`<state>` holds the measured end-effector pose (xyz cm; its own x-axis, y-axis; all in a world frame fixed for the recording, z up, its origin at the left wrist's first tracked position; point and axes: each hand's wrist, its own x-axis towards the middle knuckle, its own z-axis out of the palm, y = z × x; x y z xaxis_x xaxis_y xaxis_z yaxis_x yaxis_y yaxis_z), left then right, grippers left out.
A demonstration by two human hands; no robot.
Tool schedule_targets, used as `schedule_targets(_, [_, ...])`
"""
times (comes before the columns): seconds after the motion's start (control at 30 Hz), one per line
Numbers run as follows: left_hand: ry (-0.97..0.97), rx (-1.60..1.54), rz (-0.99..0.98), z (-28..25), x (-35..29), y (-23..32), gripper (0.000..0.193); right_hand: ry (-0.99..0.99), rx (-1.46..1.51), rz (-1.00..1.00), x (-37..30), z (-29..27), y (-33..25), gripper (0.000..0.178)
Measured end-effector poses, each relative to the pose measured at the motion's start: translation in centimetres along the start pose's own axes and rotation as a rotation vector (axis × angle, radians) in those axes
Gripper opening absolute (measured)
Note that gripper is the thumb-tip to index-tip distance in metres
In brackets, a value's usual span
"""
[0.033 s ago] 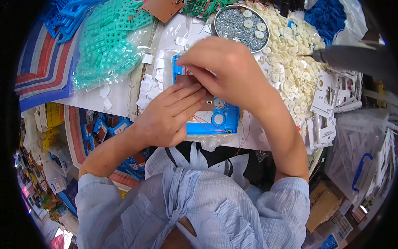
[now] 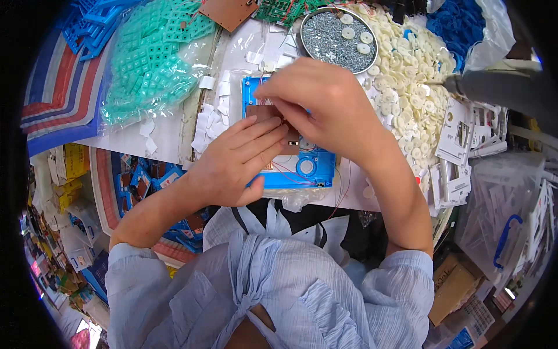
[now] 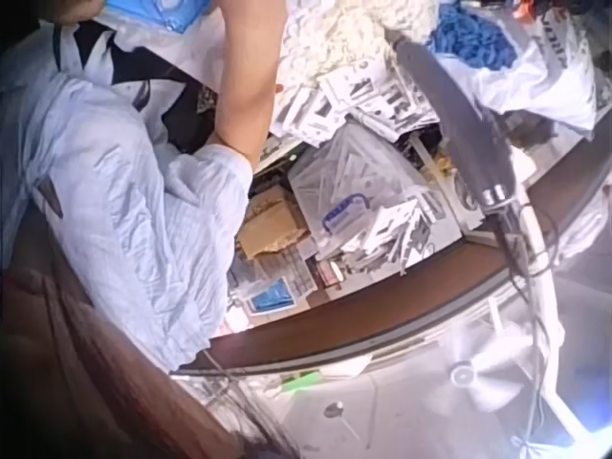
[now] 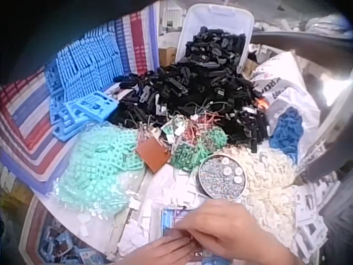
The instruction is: Assembling an electronic toy or device by mounting a circuit board and various plastic components into a blue housing using an electric screwdriver.
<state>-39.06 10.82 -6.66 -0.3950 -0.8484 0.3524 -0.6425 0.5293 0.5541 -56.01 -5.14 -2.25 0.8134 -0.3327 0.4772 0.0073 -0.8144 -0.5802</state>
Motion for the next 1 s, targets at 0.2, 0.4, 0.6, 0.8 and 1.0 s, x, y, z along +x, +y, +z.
schedule_targets(0.2, [0.203, 0.13, -0.107, 0.0, 1.6, -1.4, 0.034, -0.022, -0.11, 0.2, -4.1, -1.2, -0.1, 0.02])
schedule_targets(0.4, [0.327, 0.285, -0.519, 0.0, 6.3, -2.1, 0.022, -0.009, -0.218, 0.253, -3.9, -1.8, -0.3, 0.019])
schedule_targets(0.6, [0.36, 0.386, -0.268, -0.1, 6.5, -3.4, 0.017, 0.028, -0.197, 0.234, -4.1, -1.7, -0.1, 0.019])
schedule_targets(0.8, [0.437, 0.231, -0.415, -0.5, 4.9, -3.1, 0.008, 0.05, -0.324, 0.289, -4.5, -1.2, -0.7, 0.016])
schedule_targets(1.0, [0.322, 0.277, -0.536, -0.1, 5.7, -3.5, 0.007, -0.046, -0.438, 0.34, -4.4, -0.6, -1.7, 0.008])
